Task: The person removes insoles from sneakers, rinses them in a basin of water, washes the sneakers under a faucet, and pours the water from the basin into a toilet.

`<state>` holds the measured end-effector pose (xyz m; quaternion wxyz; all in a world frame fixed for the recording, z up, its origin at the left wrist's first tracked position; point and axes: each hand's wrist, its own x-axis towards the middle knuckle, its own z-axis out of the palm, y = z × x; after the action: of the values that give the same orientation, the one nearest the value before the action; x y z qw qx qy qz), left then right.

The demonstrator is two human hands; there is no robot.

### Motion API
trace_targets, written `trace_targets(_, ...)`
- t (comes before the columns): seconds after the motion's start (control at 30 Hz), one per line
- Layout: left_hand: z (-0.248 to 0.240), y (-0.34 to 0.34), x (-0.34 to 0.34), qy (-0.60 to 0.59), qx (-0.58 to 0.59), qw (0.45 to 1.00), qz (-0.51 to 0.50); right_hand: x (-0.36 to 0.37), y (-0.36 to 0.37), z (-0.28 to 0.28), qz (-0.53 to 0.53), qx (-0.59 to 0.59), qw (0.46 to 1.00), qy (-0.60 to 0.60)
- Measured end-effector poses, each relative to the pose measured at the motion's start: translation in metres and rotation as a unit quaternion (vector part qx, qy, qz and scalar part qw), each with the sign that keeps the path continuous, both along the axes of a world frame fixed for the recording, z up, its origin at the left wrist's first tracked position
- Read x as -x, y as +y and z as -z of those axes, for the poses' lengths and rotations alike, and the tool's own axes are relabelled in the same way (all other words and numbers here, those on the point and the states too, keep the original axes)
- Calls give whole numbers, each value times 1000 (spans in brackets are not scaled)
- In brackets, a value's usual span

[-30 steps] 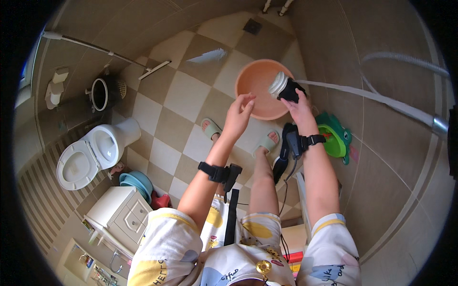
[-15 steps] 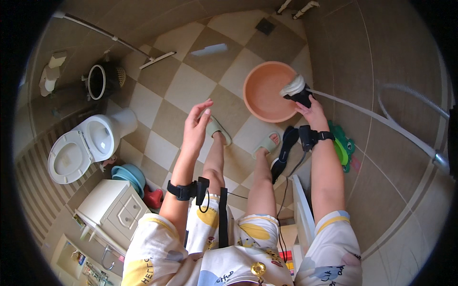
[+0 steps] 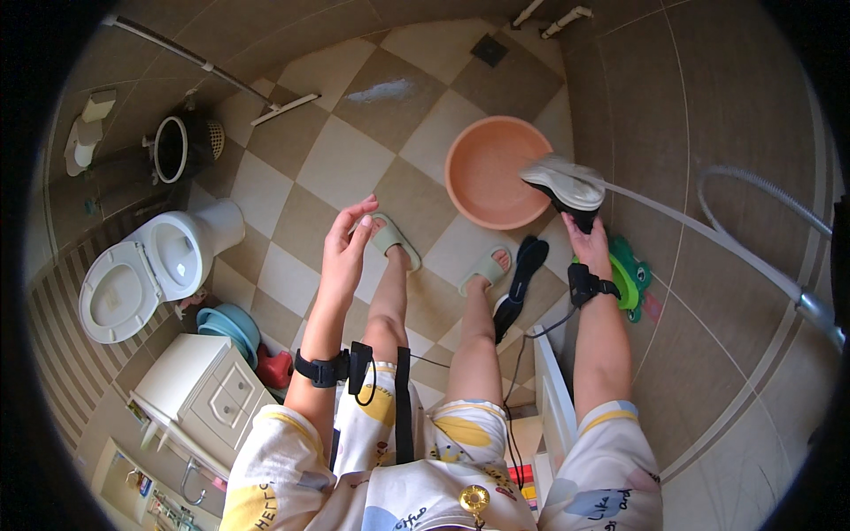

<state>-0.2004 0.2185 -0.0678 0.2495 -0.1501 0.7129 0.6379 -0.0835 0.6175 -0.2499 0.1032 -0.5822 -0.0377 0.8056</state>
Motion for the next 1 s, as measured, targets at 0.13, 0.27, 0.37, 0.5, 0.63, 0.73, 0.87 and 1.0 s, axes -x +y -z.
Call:
trace_targets(0.13, -3, 1, -1, -9, -7, 1000, 4, 9, 4, -8, -78, -81, 991, 70)
trace_targets(0.27, -3, 1, -2, -13, -4, 1000, 10, 25, -3, -22, -127, -124, 982, 61)
trace_targets(0.37, -4, 2, -3, -16, 4, 1000, 15, 30, -3, -26, -148, -139, 977, 70)
trace_targets(0.5, -2, 1, -5, -6, -4, 1000, 22, 35, -2, -25, -148, -142, 976, 73)
trace_targets(0.63, -3, 1, -4, 9, 1, 1000, 16, 34, 2, -24, -147, -127, 978, 80)
trace_targets(0.73, -2, -3, -6, -4, 2, 1000, 16, 38, -6, -34, -140, -138, 977, 78)
trace_targets(0.87, -2, -4, -6, -14, -1, 1000, 20, 38, -5, -38, -123, -127, 982, 65)
trace_targets(1.0, -3, -3, -6, -15, 2, 1000, 20, 39, -5, -39, -130, -122, 982, 64)
